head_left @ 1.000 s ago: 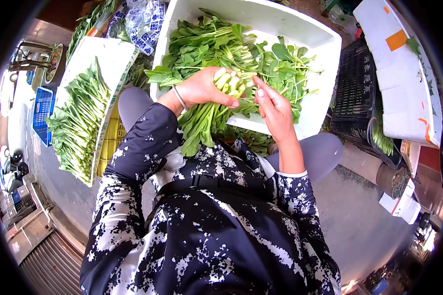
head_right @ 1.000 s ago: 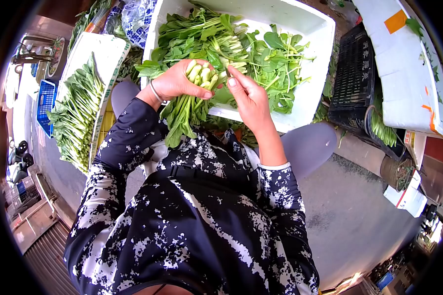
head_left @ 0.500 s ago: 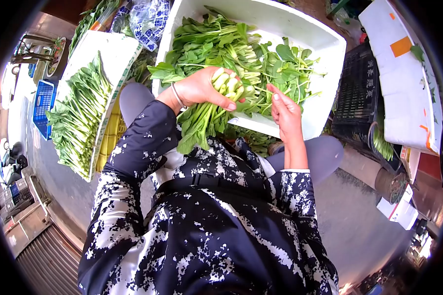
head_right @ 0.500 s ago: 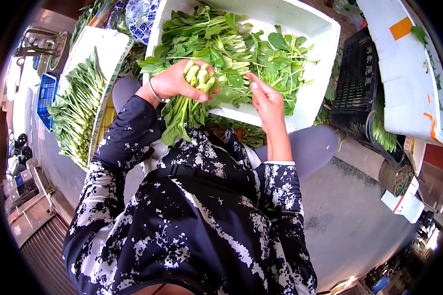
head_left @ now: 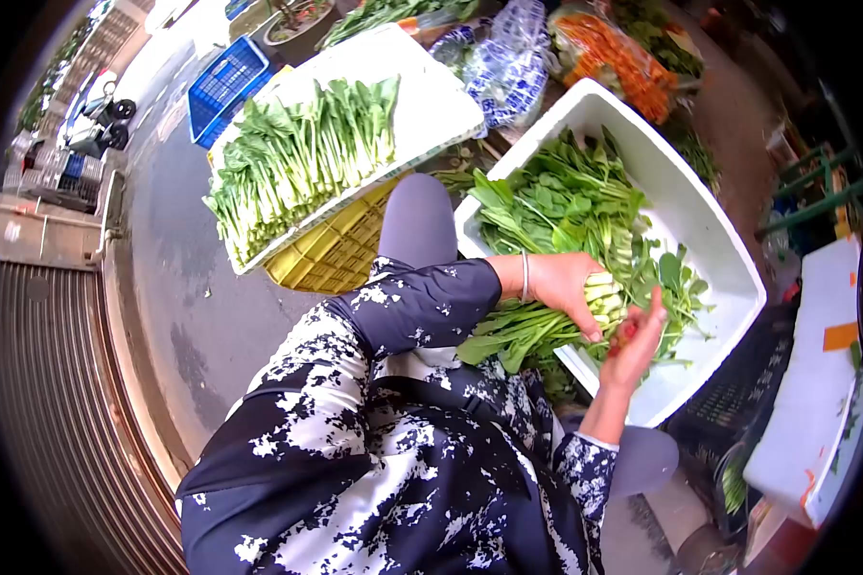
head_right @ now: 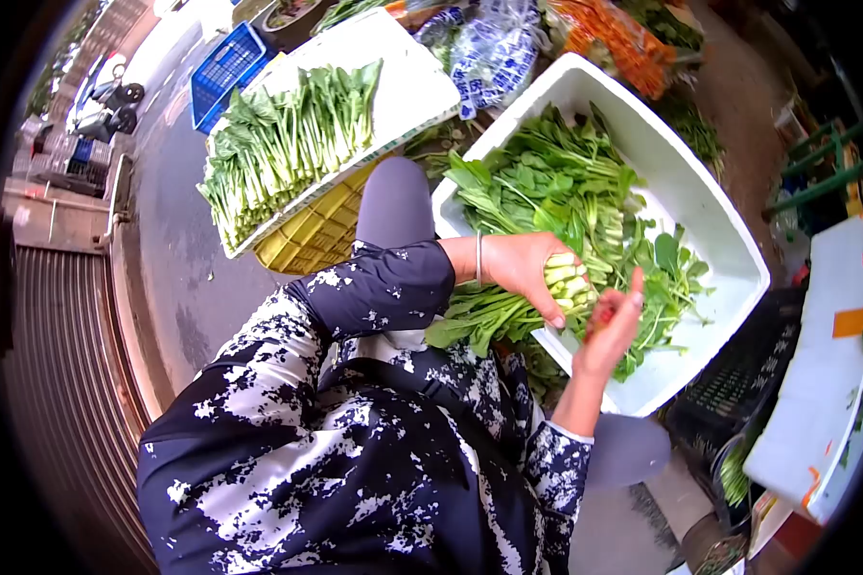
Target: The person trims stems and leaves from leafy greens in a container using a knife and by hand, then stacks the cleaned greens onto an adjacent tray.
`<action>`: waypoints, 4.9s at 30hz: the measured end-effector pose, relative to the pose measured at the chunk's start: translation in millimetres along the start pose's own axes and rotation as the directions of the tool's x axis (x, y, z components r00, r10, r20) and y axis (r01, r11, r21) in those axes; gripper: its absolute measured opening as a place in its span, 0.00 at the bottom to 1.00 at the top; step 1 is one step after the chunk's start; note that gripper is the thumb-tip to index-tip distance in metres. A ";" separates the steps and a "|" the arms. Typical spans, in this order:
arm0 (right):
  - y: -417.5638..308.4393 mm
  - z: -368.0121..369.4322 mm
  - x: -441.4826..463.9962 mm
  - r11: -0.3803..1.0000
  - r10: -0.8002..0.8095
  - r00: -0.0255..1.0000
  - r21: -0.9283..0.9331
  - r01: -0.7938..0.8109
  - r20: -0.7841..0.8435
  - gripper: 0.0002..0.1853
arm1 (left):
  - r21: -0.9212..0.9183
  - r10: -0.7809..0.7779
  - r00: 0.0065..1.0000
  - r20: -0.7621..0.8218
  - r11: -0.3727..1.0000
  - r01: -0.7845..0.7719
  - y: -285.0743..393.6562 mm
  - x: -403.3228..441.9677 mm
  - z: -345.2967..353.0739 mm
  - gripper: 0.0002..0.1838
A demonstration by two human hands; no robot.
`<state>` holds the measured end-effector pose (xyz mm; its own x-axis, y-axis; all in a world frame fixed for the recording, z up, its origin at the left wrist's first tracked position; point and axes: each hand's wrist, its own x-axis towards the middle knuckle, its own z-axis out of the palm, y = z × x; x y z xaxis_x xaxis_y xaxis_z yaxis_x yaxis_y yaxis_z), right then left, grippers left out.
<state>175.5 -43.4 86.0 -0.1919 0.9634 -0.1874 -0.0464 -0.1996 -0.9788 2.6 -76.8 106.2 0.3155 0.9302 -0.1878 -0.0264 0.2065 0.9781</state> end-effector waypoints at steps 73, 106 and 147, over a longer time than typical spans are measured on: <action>79.4 -28.6 1.3 0.917 0.295 0.952 -0.254 -0.306 -0.083 0.15 | -0.135 -0.145 0.041 -0.989 0.973 0.186 -62.9 -183.8 -296.3 0.15; 44.5 -83.3 69.6 0.981 0.092 0.967 -0.190 -0.046 0.237 0.18 | 0.499 -0.041 0.937 -0.347 0.838 0.221 -41.8 42.4 -18.6 0.13; 92.9 29.5 144.1 0.649 -0.123 0.991 -0.753 0.113 0.043 0.21 | -0.470 -0.148 0.909 -0.390 0.881 -0.058 -18.0 -8.2 1.7 0.18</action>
<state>114.6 71.6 -29.5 -0.2267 0.9720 -0.0615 0.6859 0.1145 -0.7187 2.1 -88.7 90.3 -0.0794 0.9331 -0.3508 -0.4870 0.2708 0.8304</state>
